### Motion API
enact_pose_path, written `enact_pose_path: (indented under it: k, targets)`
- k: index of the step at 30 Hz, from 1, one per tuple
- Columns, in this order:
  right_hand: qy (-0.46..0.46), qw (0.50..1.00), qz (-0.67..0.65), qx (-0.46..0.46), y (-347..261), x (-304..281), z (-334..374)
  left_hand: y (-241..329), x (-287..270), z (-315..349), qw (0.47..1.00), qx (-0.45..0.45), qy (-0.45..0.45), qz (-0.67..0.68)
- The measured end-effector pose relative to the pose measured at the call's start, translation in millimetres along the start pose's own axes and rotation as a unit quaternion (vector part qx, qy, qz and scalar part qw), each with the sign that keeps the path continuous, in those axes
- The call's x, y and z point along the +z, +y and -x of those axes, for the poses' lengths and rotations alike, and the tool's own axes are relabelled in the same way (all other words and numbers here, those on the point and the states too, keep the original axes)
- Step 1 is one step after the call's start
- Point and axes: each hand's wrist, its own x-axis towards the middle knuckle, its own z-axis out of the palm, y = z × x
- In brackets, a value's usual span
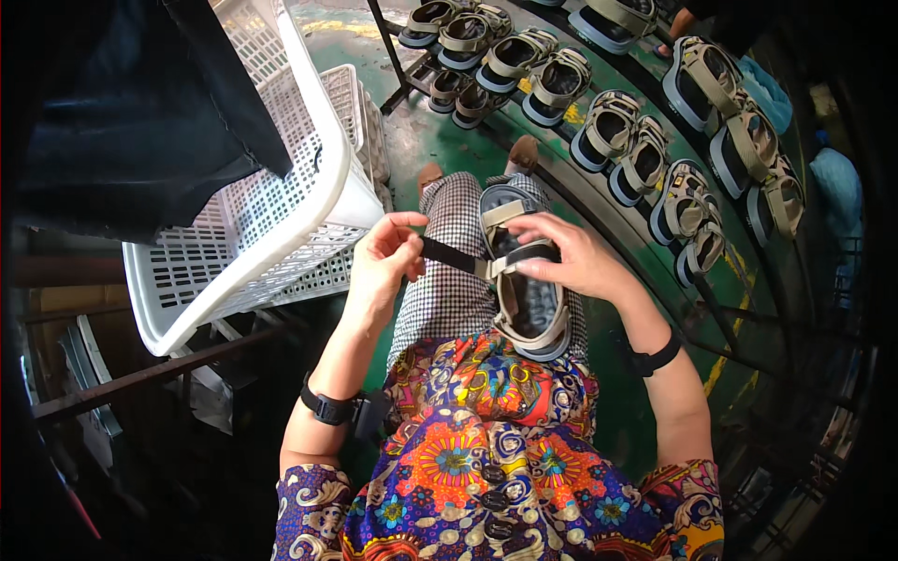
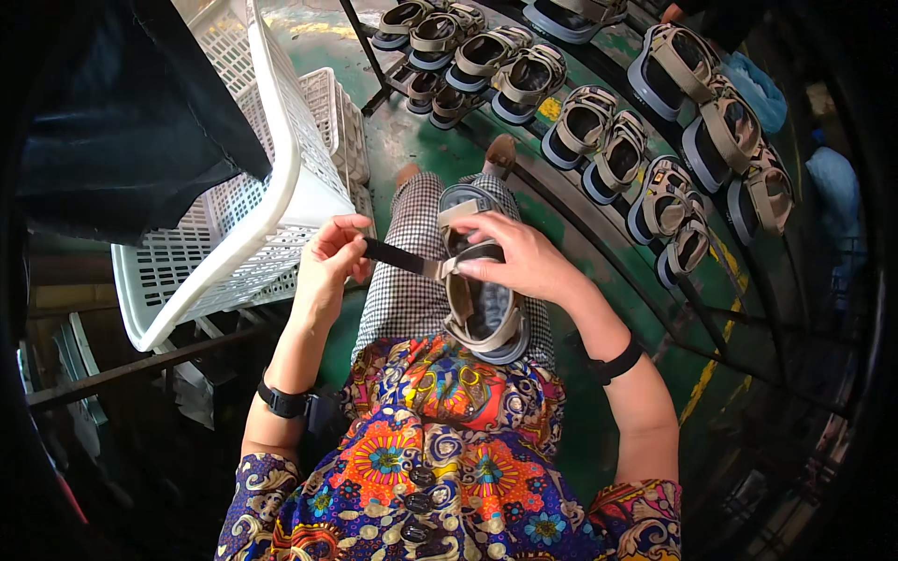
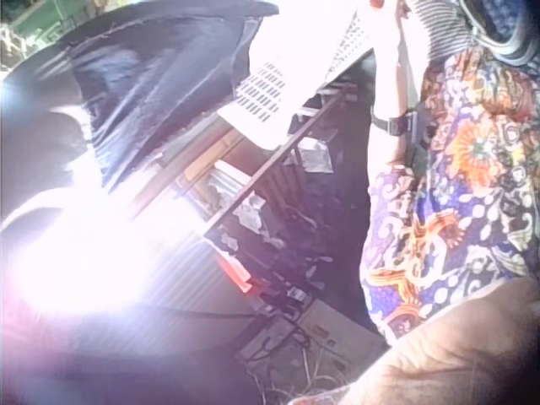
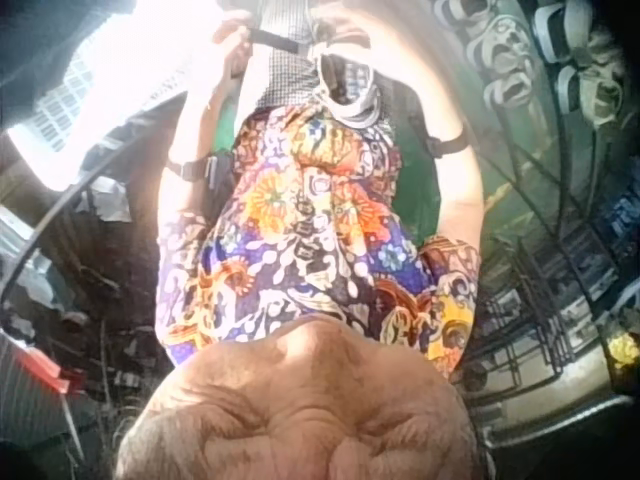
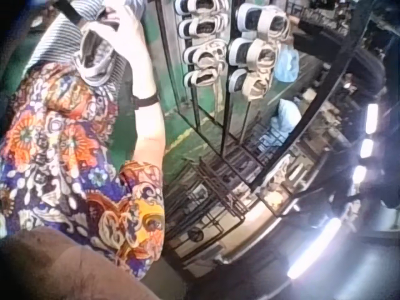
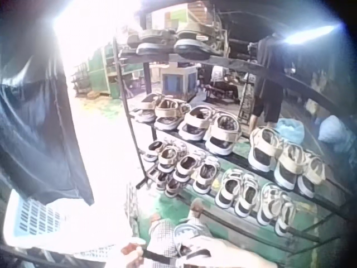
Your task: Inspecting and sorting finished sandals into a basket in a manufacturing facility.
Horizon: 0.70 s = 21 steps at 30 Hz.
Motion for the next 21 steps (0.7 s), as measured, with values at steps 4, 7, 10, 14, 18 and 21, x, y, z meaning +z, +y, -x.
enact_pose_path:
  k: [4, 7, 10, 14, 18, 21]
  targets:
    - [0.148, 0.966, -0.211, 0.004, 20, 10, 1, 14, 33, -17, 0.995, 0.041, -0.02, -0.093]
    - [0.219, 0.915, -0.334, 0.062, 32, 16, 14, 5, 66, -33, 0.949, 0.167, -0.062, -0.26]
    - [0.275, 0.867, -0.403, 0.099, 45, 24, 34, 6, 103, -38, 0.858, 0.302, -0.123, -0.396]
    - [0.294, 0.851, -0.415, 0.13, 58, 38, 62, -11, 116, -37, 0.71, 0.356, -0.28, -0.539]
    - [0.264, 0.899, -0.28, 0.209, 72, 58, 95, 4, 91, -45, 0.871, 0.118, -0.253, -0.405]
    - [0.236, 0.942, -0.128, 0.2, 64, 69, 108, -10, 59, -39, 0.846, 0.177, -0.313, -0.393]
